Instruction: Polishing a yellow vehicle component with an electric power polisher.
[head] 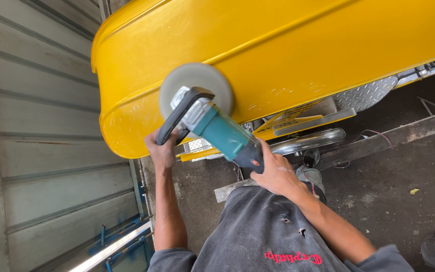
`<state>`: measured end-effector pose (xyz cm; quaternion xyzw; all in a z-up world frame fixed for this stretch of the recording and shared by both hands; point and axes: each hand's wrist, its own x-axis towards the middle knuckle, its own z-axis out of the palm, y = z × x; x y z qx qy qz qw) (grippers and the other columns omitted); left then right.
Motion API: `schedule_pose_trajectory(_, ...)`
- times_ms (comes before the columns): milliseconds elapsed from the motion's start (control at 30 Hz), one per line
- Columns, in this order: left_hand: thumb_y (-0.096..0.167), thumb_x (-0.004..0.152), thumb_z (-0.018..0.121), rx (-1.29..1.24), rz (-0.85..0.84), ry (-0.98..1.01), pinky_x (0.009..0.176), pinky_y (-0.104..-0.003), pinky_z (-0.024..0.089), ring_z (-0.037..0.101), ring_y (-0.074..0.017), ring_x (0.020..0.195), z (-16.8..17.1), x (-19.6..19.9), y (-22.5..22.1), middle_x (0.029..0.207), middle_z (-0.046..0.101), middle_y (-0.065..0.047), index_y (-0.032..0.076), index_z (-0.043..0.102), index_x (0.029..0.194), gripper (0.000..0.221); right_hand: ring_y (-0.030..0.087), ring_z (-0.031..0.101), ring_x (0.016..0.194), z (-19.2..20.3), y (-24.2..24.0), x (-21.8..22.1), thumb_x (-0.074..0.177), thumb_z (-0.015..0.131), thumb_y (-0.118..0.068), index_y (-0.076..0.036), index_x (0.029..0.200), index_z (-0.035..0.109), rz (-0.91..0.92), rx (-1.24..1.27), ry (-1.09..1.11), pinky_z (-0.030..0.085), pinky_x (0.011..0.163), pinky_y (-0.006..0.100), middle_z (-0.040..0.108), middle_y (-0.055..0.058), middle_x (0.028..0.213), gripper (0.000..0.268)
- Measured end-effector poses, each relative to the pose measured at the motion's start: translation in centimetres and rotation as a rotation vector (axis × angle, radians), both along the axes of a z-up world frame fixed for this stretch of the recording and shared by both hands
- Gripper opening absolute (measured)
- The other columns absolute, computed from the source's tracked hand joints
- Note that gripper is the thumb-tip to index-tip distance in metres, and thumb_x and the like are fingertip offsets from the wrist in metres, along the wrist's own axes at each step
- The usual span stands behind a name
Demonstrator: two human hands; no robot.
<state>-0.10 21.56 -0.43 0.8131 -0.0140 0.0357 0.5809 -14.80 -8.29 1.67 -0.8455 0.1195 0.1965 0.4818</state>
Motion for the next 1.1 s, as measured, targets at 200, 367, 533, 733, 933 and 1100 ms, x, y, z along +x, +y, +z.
schedule_pose_trajectory(200,0.016,0.079,0.08,0.034,-0.145,0.038,0.06,-0.027,0.048,0.058,-0.0084,0.065,0.3,1.2,-9.7,0.069,0.065,0.002,0.0,0.075,0.084,0.017,0.045,0.071,0.099,2.0,-5.6,-3.2,0.066,0.076,-0.019,-0.015,0.152,0.032,-0.181,-0.06,0.097,0.055,0.092,0.048,0.074,0.022,0.102,0.097)
schedule_pose_trajectory(367,0.031,0.073,0.087,0.231,-0.176,-0.175,0.064,-0.036,0.049,0.062,-0.0225,0.067,-0.5,0.5,-20.4,0.069,0.066,-0.011,0.004,0.075,0.082,0.031,0.041,0.072,0.099,0.7,-11.1,-6.8,0.067,0.078,-0.019,-0.012,0.146,0.045,-0.293,-0.144,0.055,0.054,0.089,0.047,0.073,0.022,0.104,0.086)
schedule_pose_trajectory(533,0.035,0.072,0.076,0.173,-0.35,0.03,0.066,-0.042,0.052,0.067,-0.0322,0.066,3.2,-0.2,-29.1,0.067,0.065,-0.015,0.011,0.075,0.082,0.026,0.03,0.074,0.091,-1.8,-17.0,-10.3,0.069,0.081,-0.017,-0.004,0.126,0.06,-0.396,-0.172,0.042,0.055,0.085,0.042,0.076,0.017,0.098,0.063)
schedule_pose_trajectory(733,0.035,0.069,0.075,0.116,-0.412,-0.043,0.07,-0.047,0.05,0.066,-0.0383,0.071,3.2,-0.2,-34.6,0.066,0.065,-0.017,0.009,0.071,0.074,0.027,0.024,0.072,0.079,-3.1,-20.7,-11.3,0.069,0.084,-0.015,-0.001,0.114,0.064,-0.506,-0.151,-0.002,0.055,0.077,0.038,0.075,0.012,0.09,0.051)
schedule_pose_trajectory(933,0.036,0.071,0.075,0.115,-0.443,-0.115,0.072,-0.049,0.05,0.064,-0.0408,0.075,2.9,-0.4,-30.3,0.069,0.064,-0.018,0.008,0.067,0.072,0.029,0.025,0.071,0.082,-5.8,-17.9,-10.4,0.068,0.085,-0.016,-0.003,0.113,0.066,-0.507,-0.221,-0.052,0.054,0.078,0.04,0.074,0.012,0.093,0.05)
schedule_pose_trajectory(1100,0.034,0.075,0.077,0.244,-0.394,-0.024,0.073,-0.047,0.05,0.065,-0.0391,0.075,2.1,0.1,-21.9,0.072,0.061,-0.022,0.003,0.065,0.073,0.033,0.027,0.072,0.083,-6.7,-11.8,-8.4,0.066,0.084,-0.016,-0.004,0.118,0.062,-0.407,-0.161,-0.126,0.055,0.081,0.041,0.074,0.014,0.094,0.058)
